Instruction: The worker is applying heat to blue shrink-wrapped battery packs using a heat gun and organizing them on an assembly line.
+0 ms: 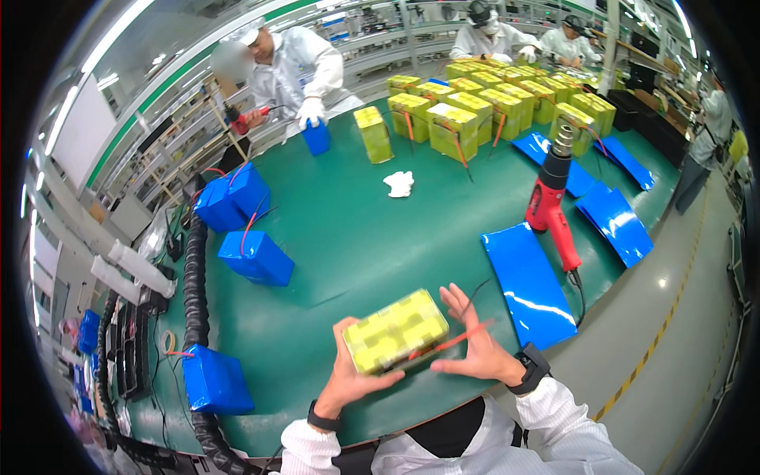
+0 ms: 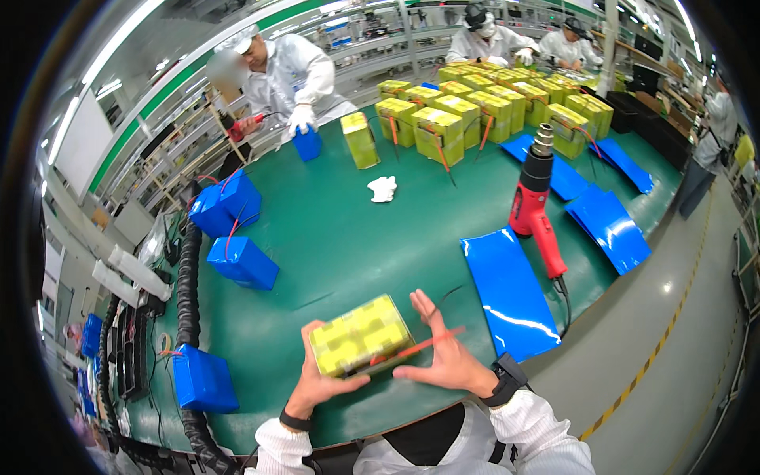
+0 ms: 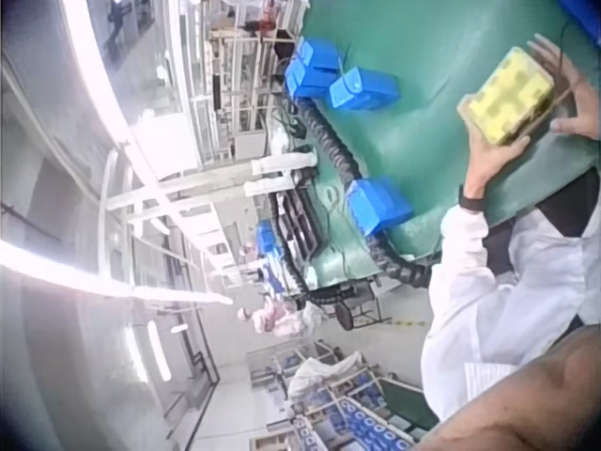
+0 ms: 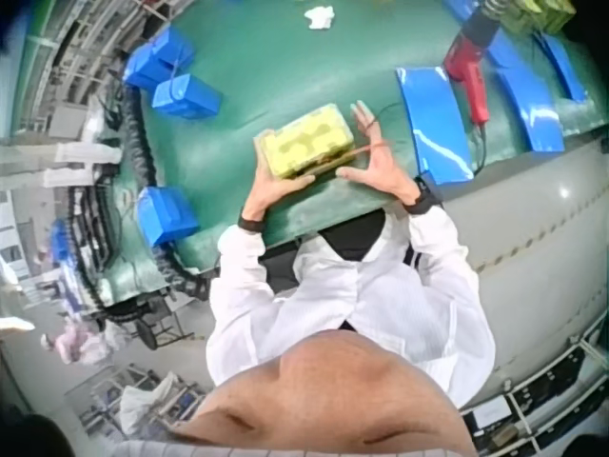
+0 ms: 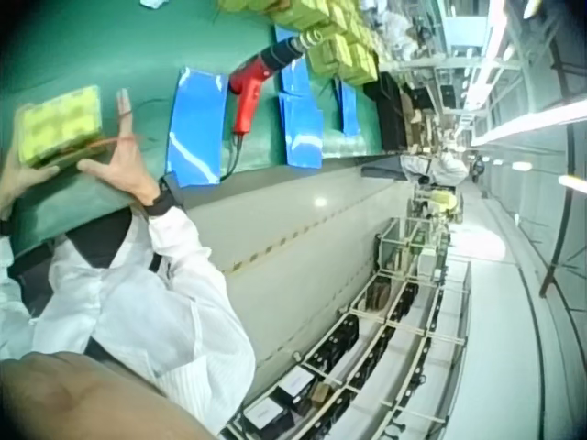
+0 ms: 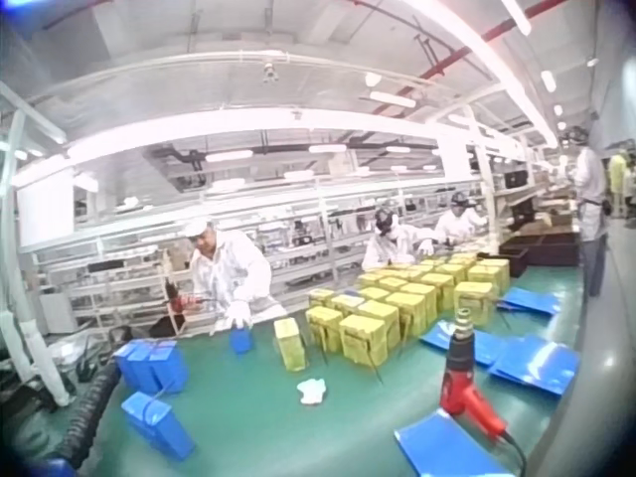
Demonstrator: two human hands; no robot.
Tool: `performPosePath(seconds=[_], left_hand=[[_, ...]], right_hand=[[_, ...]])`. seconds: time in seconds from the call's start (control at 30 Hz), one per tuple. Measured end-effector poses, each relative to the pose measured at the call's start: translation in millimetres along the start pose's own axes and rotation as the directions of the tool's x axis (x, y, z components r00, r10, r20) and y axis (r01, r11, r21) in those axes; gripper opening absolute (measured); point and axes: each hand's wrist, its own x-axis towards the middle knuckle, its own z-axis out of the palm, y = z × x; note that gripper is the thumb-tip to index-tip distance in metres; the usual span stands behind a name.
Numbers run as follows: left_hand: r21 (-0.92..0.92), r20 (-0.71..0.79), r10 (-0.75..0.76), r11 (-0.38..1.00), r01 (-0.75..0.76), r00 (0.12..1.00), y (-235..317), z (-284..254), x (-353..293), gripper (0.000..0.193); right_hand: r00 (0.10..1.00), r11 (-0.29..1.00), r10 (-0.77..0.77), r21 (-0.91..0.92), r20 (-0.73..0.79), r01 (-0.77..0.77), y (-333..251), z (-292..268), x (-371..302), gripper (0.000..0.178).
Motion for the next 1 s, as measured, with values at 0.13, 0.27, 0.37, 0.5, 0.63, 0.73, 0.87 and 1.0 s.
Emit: performPosePath(seconds=[0.13, 0.27, 0.37, 0.5, 0.63, 0.73, 0.87, 1.0], left_hand=[[-0.133, -0.018, -0.025, 0.991, 0.022, 1.0, 13.7, -2.5, -40.0, 0.123], [-0.127, -0.078, 0.023, 0.991, -0.032, 0.997, 12.7, -6.3, -61.9, 0.142], [-0.38, -0.078, -0.136, 0.92, 0.097, 0.988, 22.1, -4.9, -75.4, 0.126], [-0.497, -0.233, -0.147, 0.868, 0.013, 0.961, 14.6, 3.3, -61.1, 0.078], [-0.605, -0.321, -0.239, 0.796, -0.005, 0.916, 0.3, 13.8, -35.4, 0.05], [-0.445, -0.452, -0.238, 0.896, 0.014, 0.86, -13.2, 14.0, -18.6, 0.032], [-0.73, -0.377, -0.363, 0.683, -0.033, 0.852, -33.8, 12.3, -15.5, 0.024], [-0.722, -0.36, -0.452, 0.689, 0.063, 0.816, -45.0, 20.3, -5.4, 0.025]], right_hand=[[0.974, 0.974, -0.2, 0.132, 0.103, 0.186, -3.3, 28.5, -7.2, 0.124], [0.936, 0.942, -0.336, 0.032, 0.103, 0.334, -14.9, 49.7, -11.6, 0.115], [0.971, 0.971, -0.228, 0.091, 0.075, 0.221, -20.9, 64.0, -10.4, 0.111], [0.997, 0.937, -0.061, 0.348, 0.044, 0.042, -29.1, 80.0, 8.7, 0.1], [0.999, 0.913, 0.036, 0.405, 0.024, -0.043, -21.5, 79.5, 29.9, 0.085], [0.998, 0.947, 0.067, 0.315, -0.021, -0.057, 3.8, 80.4, 42.6, 0.07], [0.993, 0.89, 0.117, 0.442, 0.009, -0.109, -4.2, 91.4, 58.3, 0.057], [0.973, 0.933, 0.224, 0.274, 0.061, -0.232, 9.4, 78.6, 66.8, 0.061]])
